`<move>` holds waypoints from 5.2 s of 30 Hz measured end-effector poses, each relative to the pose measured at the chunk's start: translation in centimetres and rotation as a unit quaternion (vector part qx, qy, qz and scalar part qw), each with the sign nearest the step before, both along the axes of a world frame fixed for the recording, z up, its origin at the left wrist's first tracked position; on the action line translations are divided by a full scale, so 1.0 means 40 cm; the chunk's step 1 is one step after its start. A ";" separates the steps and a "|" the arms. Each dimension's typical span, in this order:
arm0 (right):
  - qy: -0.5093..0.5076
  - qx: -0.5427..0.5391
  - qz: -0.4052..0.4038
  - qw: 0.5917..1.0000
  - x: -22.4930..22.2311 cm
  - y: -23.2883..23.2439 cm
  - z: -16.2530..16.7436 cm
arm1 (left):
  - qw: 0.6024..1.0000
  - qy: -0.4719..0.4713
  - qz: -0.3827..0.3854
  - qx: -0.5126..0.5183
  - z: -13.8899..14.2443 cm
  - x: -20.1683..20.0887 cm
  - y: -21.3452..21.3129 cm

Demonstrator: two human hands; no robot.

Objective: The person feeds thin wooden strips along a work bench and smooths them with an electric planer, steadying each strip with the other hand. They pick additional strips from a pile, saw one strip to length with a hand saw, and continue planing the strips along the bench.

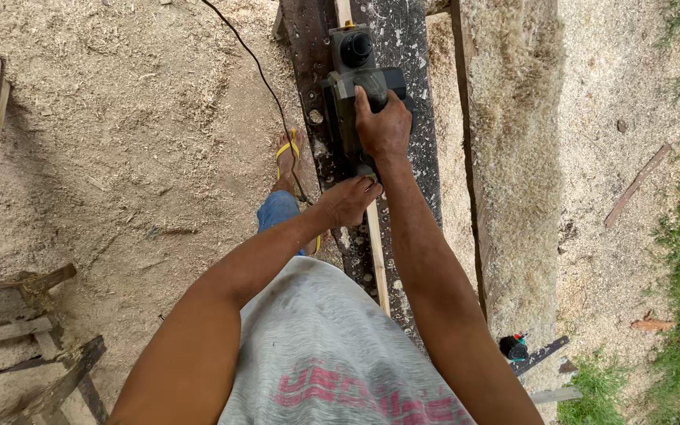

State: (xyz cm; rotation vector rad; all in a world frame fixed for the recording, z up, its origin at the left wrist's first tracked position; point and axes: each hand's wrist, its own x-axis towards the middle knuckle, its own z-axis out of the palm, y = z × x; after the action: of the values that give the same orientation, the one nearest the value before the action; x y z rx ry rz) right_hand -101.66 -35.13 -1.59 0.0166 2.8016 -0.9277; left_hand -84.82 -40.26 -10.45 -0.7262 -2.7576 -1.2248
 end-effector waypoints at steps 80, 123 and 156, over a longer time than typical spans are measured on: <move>-0.012 -0.025 0.033 0.999 -0.307 -0.156 -0.052 | 0.897 -0.298 -0.260 -0.195 -0.036 -0.288 -0.026; 0.094 0.024 -0.056 0.994 0.180 0.061 0.313 | 0.989 -0.038 0.137 -0.047 0.344 -0.443 -0.194; 0.009 -0.018 -0.667 0.745 2.168 0.647 0.326 | 0.814 0.014 -0.564 -0.141 0.350 1.286 0.902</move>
State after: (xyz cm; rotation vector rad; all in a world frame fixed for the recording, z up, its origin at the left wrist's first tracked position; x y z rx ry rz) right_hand -14.93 -9.24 11.44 2.1860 2.4159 -1.0888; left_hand -33.37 -4.18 3.53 -2.5865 -2.3904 -0.7520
